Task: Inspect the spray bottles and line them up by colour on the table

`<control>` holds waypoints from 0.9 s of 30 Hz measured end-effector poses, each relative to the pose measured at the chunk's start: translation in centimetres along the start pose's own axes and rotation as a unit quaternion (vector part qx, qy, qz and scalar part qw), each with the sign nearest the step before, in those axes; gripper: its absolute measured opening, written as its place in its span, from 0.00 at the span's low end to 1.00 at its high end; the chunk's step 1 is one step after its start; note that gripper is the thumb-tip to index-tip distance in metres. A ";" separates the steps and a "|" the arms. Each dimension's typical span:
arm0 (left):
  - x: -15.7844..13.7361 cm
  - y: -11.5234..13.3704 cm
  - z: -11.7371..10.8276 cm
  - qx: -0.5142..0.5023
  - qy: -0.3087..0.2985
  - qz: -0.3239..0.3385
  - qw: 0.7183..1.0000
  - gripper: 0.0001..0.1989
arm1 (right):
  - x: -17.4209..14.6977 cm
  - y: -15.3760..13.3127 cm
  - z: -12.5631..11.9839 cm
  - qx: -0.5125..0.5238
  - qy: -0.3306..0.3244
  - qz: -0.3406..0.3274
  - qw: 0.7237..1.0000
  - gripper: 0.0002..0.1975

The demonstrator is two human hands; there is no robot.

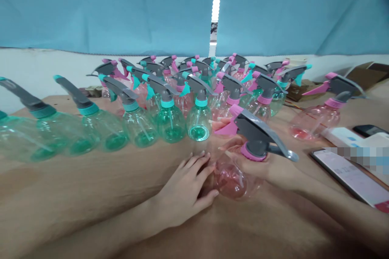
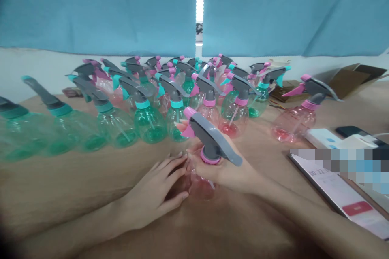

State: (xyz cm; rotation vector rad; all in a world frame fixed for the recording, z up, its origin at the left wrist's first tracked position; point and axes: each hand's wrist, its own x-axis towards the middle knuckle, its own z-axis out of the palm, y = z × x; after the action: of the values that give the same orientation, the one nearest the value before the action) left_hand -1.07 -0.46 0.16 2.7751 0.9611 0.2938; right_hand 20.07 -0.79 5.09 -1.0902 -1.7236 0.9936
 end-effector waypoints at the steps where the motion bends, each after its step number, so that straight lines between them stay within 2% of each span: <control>1: 0.0 0.0 0.0 -0.001 0.002 0.000 1.000 0.25 | 0.0 -0.1 0.0 0.000 0.003 0.003 1.000 0.05; 9: -0.1 -0.1 0.0 -0.001 0.005 0.003 1.000 0.25 | 0.0 -0.4 -0.1 -0.014 0.010 -0.016 1.000 0.07; 14: 0.0 -0.1 0.0 -0.001 0.001 -0.004 1.000 0.25 | -0.1 -0.3 -0.2 -0.028 0.001 0.013 1.000 0.07; 19: -0.1 -0.2 0.1 -0.003 0.007 0.002 1.000 0.25 | -0.2 -0.6 -0.2 -0.040 0.007 0.009 0.999 0.04; 24: -0.1 0.0 0.1 -0.002 0.007 0.000 1.000 0.25 | -0.1 -1.0 -0.1 -0.029 0.007 0.030 0.999 0.06; 27: -0.1 0.0 0.0 -0.005 0.003 -0.001 1.000 0.25 | -0.1 -1.0 -0.1 -0.026 0.006 0.021 0.999 0.08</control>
State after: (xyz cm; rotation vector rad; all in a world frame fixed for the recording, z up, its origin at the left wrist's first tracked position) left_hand -1.13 -0.50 0.19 2.7666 0.9613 0.3068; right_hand 19.94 -1.21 6.00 -1.1681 -1.7324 0.9709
